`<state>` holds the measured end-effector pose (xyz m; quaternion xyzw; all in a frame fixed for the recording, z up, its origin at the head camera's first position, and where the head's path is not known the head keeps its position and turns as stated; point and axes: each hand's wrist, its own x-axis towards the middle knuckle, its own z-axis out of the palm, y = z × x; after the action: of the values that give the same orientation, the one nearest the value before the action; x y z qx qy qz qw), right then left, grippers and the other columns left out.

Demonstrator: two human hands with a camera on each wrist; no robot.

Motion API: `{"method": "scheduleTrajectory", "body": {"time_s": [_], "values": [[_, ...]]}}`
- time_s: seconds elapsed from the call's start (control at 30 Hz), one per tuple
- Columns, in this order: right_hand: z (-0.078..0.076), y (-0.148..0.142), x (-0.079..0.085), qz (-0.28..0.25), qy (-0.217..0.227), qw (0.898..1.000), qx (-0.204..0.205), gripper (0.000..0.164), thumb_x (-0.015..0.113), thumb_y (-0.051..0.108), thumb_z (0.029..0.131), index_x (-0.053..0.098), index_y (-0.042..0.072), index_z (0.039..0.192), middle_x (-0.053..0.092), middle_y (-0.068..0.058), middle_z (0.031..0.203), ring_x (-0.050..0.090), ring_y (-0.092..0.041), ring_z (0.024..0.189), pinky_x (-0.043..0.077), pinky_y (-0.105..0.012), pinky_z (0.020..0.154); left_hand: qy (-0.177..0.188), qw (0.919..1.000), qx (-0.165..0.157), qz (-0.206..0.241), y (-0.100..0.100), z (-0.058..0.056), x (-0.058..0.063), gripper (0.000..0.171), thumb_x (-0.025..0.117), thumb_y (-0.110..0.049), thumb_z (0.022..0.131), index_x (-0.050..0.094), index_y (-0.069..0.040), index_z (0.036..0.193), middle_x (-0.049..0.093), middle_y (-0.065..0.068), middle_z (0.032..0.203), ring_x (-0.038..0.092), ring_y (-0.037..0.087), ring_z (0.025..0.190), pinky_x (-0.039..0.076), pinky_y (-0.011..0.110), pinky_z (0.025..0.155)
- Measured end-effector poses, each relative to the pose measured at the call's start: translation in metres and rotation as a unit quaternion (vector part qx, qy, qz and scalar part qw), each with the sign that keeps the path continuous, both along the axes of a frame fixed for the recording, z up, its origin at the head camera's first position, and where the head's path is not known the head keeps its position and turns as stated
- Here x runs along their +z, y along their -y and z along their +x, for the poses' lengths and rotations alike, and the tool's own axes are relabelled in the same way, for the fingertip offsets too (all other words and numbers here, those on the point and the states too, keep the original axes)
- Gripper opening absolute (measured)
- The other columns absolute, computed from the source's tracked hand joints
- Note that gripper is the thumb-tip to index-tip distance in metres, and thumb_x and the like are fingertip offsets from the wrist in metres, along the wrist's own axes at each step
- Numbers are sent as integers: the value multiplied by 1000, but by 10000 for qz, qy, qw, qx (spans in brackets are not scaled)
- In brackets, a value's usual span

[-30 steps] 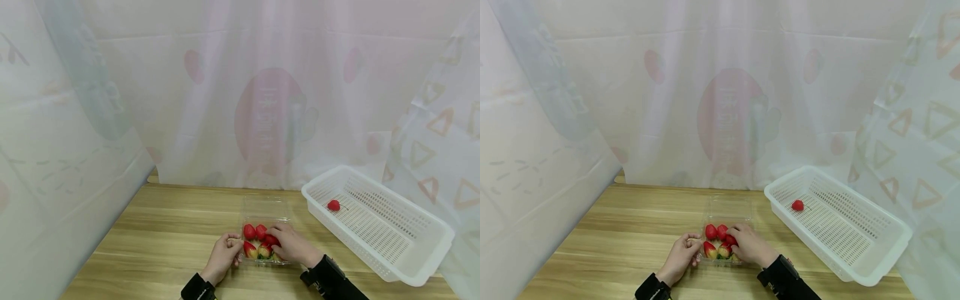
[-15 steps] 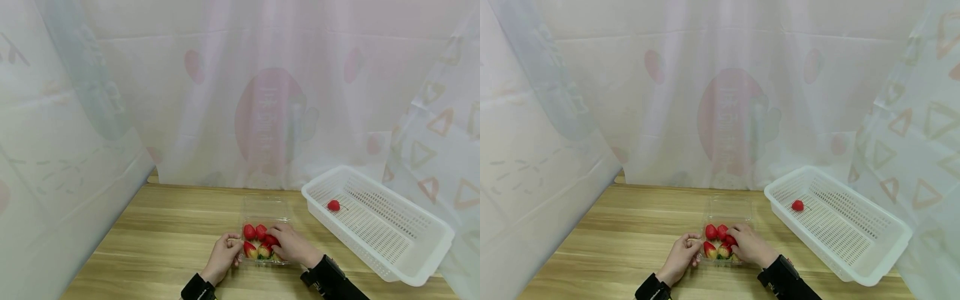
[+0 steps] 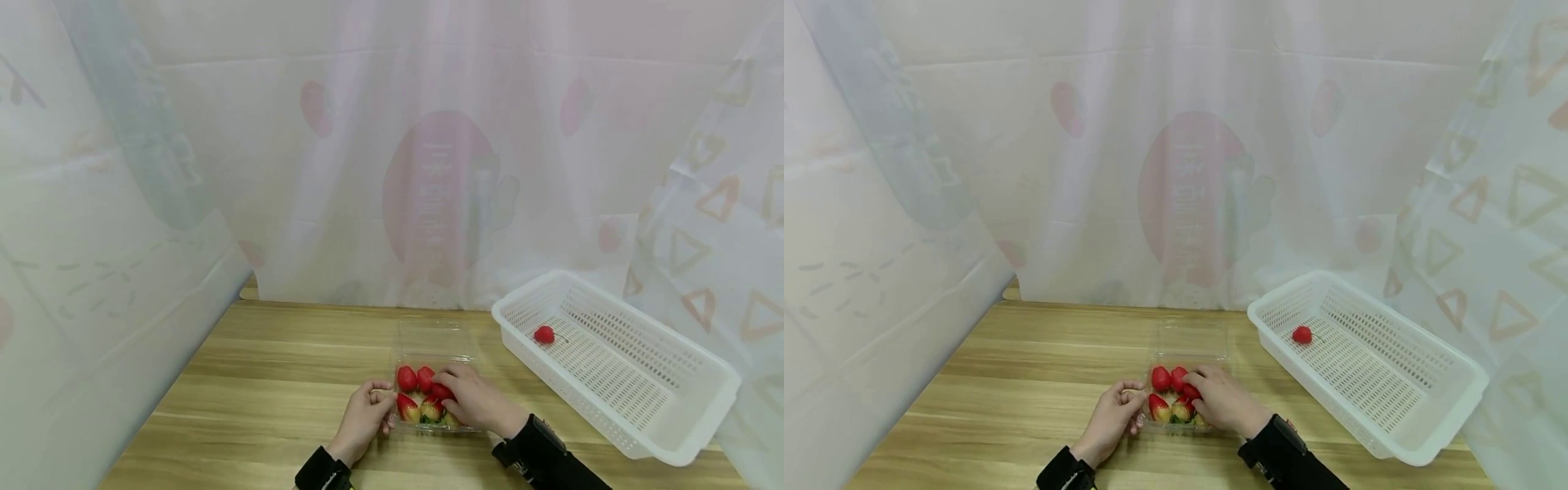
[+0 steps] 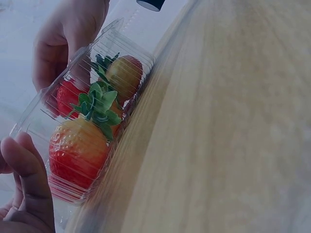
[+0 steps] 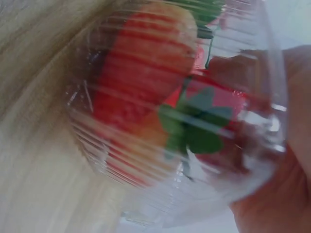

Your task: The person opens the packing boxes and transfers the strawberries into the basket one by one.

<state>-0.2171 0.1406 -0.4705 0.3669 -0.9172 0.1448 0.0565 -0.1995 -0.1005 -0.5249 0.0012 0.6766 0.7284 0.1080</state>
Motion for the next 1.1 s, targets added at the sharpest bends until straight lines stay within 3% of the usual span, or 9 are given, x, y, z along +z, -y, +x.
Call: {"method": "scheduleTrajectory", "body": {"time_s": [0.23,0.63,0.87,1.1], "values": [[2,-4,16,-13,24,10000,4,33,71,8,90,65,1,122,60,-16,124,60,-31,114,55,-44,95,-24,10000,34,14,0,-1,-2,38,59,-11,98,44,7,129,55,-2,68,54,7,53,46,17,46],[1,-23,54,45,-267,9995,146,36,73,6,89,63,1,123,60,-15,120,64,-23,100,58,-29,79,-8,10000,63,15,0,0,-1,39,60,-11,98,46,7,129,55,-2,69,54,6,52,46,17,46],[-8,-35,75,180,-1013,9943,276,36,76,7,86,65,2,119,64,-13,115,66,-23,98,59,-34,81,-105,9999,65,-6,0,0,-3,40,60,-11,98,46,9,130,55,-3,68,53,5,51,46,16,45],[-29,-58,102,-152,-974,9951,-81,40,74,6,87,63,-1,124,63,-20,122,65,-33,107,58,-45,89,-71,10000,65,-8,1,2,-1,39,60,-11,98,47,8,129,55,-3,68,54,4,51,46,15,45]]}}
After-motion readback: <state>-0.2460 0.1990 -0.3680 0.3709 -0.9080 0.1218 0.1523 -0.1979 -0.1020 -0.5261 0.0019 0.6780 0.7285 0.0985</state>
